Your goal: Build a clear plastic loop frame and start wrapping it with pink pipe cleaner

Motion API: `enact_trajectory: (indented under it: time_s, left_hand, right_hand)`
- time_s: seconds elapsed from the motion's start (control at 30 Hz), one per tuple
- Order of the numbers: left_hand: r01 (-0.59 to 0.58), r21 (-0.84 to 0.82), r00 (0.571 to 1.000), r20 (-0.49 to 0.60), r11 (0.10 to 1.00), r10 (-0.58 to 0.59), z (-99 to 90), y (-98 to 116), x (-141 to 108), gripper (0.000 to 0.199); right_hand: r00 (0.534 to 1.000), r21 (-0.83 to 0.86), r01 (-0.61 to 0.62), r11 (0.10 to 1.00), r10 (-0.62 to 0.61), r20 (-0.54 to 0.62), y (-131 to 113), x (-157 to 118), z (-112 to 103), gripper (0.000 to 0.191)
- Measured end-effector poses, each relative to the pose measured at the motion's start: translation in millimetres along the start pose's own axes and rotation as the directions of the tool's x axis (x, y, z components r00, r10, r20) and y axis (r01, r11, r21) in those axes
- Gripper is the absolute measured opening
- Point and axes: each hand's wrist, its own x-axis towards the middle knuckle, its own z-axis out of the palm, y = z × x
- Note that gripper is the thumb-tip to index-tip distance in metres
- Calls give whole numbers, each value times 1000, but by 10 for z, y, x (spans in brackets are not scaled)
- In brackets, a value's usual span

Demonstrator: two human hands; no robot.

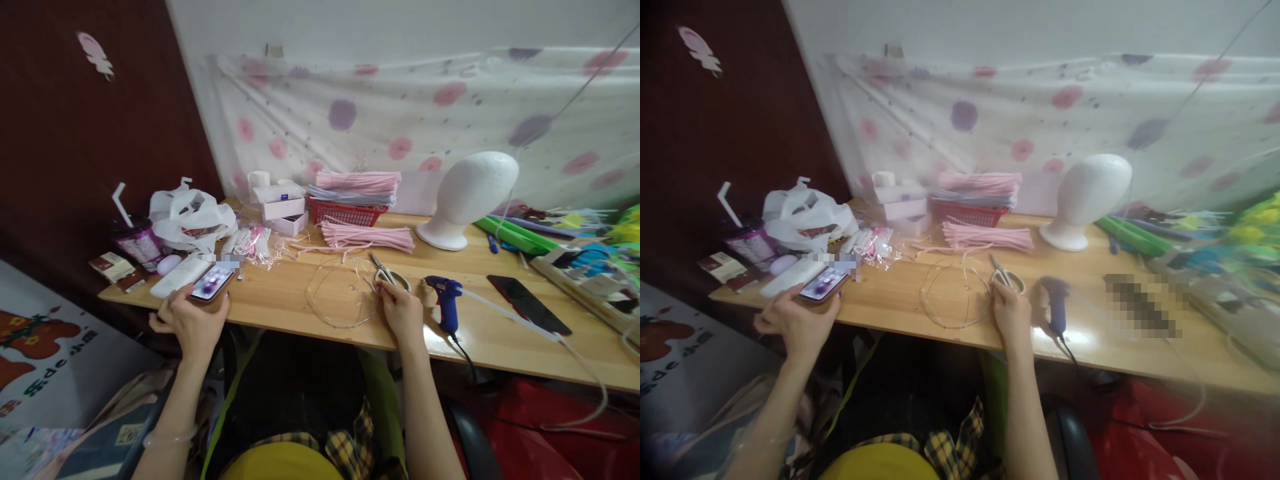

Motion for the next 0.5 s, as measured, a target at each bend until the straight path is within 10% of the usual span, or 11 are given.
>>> enact_trajectory:
  time_s: [0.13, 0.5]
  left_hand:
    - [136, 51, 973, -195, 989, -123, 46, 20, -116, 63]
    - [152, 46, 964, -227, 987, -138, 125, -1, -159, 60]
  right_hand:
    - [1000, -2, -19, 1000, 19, -1, -1, 3, -1, 31]
    - [999, -6, 29, 1000, -29, -45, 39, -10, 34, 31]
